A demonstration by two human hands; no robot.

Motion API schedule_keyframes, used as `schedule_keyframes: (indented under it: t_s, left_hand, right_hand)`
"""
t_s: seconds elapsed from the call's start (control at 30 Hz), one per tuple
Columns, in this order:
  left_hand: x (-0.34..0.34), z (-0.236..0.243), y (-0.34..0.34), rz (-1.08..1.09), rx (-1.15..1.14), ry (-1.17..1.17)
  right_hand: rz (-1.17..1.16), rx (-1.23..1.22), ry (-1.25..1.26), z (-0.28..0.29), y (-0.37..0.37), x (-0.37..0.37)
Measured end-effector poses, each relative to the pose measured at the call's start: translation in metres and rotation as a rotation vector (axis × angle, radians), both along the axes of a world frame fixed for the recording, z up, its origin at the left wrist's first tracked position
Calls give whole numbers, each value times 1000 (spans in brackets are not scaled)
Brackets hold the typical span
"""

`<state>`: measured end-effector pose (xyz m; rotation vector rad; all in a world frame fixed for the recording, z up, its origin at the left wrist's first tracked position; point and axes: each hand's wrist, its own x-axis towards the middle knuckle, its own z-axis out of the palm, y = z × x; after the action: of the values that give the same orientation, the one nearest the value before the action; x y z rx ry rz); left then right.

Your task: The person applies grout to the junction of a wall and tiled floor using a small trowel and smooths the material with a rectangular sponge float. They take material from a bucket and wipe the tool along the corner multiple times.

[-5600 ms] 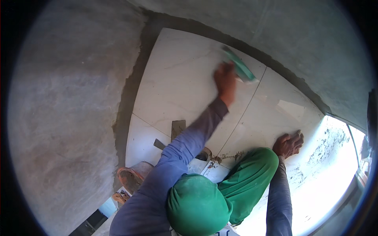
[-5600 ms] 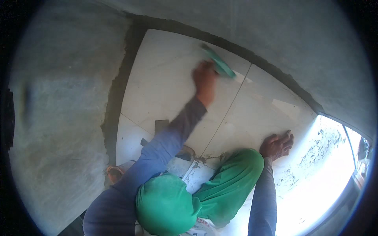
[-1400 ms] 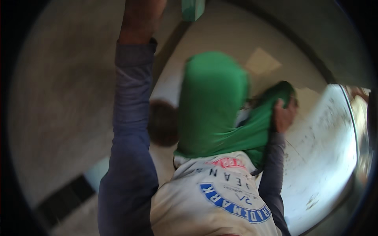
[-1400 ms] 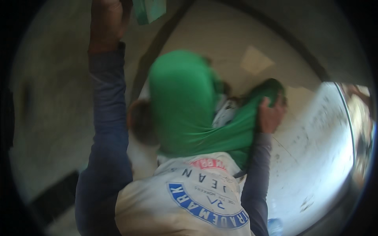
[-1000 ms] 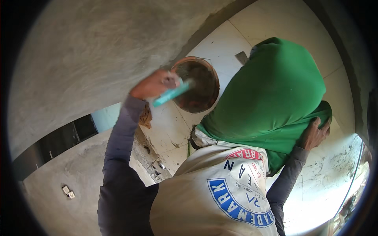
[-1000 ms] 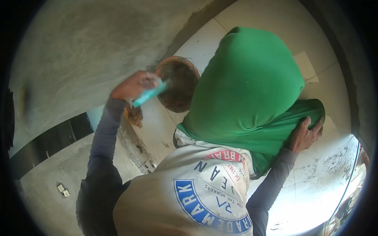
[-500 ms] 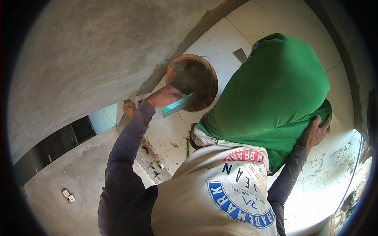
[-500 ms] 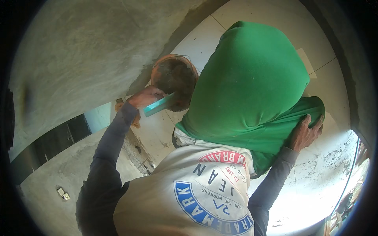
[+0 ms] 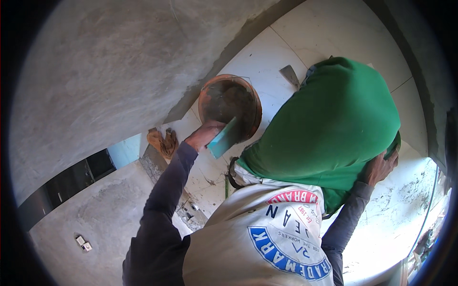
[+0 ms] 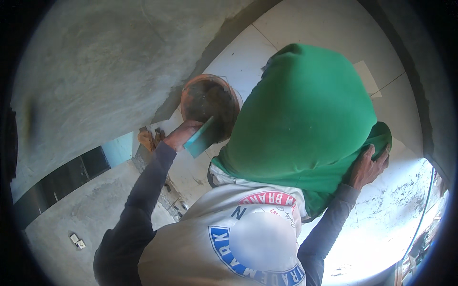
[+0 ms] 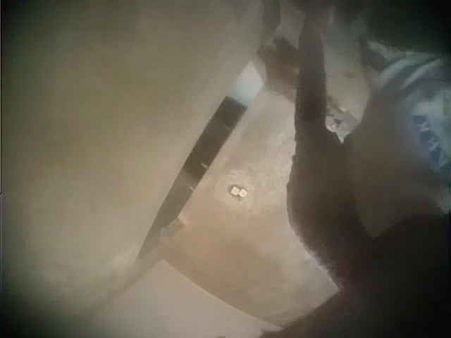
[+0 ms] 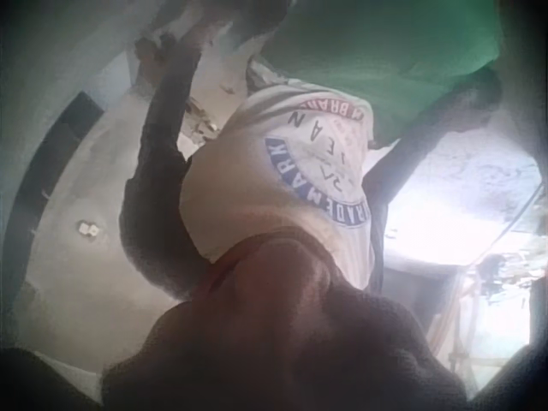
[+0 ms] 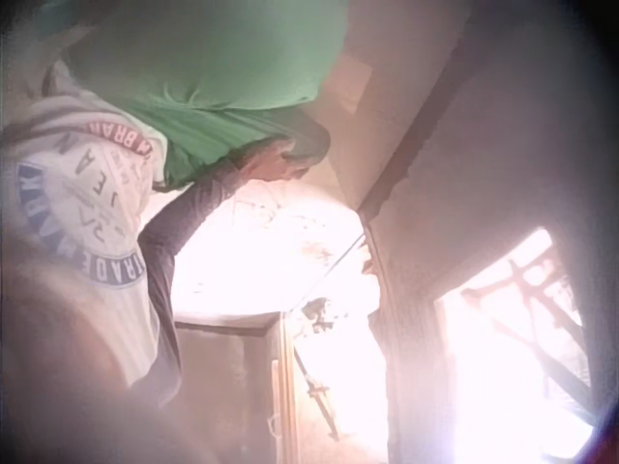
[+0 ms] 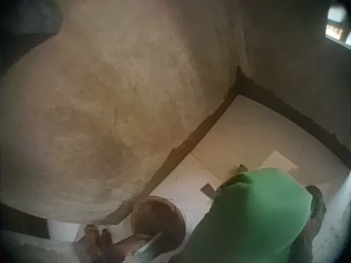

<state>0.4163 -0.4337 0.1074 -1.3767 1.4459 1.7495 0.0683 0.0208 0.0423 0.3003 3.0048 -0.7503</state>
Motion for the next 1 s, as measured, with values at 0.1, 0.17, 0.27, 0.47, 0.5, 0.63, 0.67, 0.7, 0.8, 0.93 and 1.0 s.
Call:
schedule_keyframes:
  t_s: [0.1,0.17,0.27,0.47,0.5,0.63,0.67,0.7,0.8,0.93,1.0]
  left_hand:
    - [6,19,-6,464,26,179]
    - [29,24,-16,362,-205,320]
    - [-28,26,-20,586,-190,638]
    - [-171,44,-35,496,498,1260]
    - [-199,62,-43,421,591,1283]
    - [-330,132,-35,80,579,1323]
    - [-363,148,-26,53,444,1218]
    - [-396,162,-7,-52,407,1151]
    - [-500,204,61,-497,398,1053]
    - [-610,175,159,-1096,204,796]
    - [-655,116,198,-1340,112,649]
  right_hand:
    - [-19,-10,-6,8,-12,6]
    - [-31,0,-2,12,-11,9]
    - [-74,19,-7,18,-12,-2]
    - [-15,-52,57,17,1,-7]
    - [-18,-46,25,21,-5,-7]
    - [-43,-262,-12,26,20,-24]
    - [-40,-350,62,21,39,-30]
    - [-105,-412,38,14,52,-33]
    - [-242,-467,26,-24,94,-47]
    - [-326,-180,-70,-107,172,-63]
    - [-380,173,-80,-132,223,-71]
